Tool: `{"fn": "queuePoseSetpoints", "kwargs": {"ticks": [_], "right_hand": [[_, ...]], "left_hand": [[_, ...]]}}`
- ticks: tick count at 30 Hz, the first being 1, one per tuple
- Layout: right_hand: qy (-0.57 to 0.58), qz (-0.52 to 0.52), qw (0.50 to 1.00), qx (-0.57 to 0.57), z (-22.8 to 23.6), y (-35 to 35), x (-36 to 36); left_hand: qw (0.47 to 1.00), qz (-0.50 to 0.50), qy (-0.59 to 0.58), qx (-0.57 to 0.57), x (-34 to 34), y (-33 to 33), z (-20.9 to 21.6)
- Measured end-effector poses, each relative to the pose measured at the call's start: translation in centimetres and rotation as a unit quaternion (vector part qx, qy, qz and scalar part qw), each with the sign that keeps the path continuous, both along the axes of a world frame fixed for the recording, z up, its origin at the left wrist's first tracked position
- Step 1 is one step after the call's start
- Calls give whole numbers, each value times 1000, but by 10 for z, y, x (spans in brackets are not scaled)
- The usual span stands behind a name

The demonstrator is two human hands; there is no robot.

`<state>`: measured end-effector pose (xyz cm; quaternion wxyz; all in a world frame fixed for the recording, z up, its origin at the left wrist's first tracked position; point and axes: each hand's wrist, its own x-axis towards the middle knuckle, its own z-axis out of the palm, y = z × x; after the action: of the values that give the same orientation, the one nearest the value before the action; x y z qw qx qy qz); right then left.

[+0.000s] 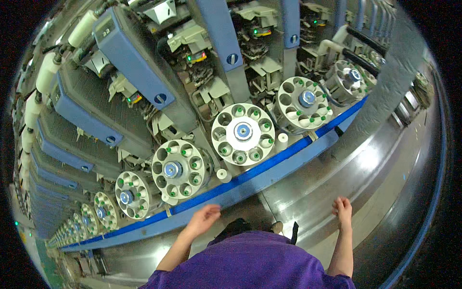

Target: The person walks between rows of textile machines, removes finished spools, and replaces them with new ones. They also adjust machine components and collect finished spools into a sack.

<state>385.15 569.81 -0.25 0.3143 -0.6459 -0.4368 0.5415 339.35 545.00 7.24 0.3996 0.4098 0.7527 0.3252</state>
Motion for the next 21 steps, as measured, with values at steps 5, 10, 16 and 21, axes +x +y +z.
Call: {"fn": "queuePoseSetpoints", "kwargs": {"ticks": [5,10,16,21], "right_hand": [[34,122,990,-59,-10,21,-64],[-215,349,890,-199,-93,-53,-34],[-182,81,921,-335,-119,-109,35],[-103,23,935,-340,-134,-78,5]], "left_hand": [[970,75,170,154,-56,95,74],[944,1,321,81,-173,232,45],[830,-199,480,-202,-268,362,-61],[775,-232,485,-332,-280,399,-113]]}}
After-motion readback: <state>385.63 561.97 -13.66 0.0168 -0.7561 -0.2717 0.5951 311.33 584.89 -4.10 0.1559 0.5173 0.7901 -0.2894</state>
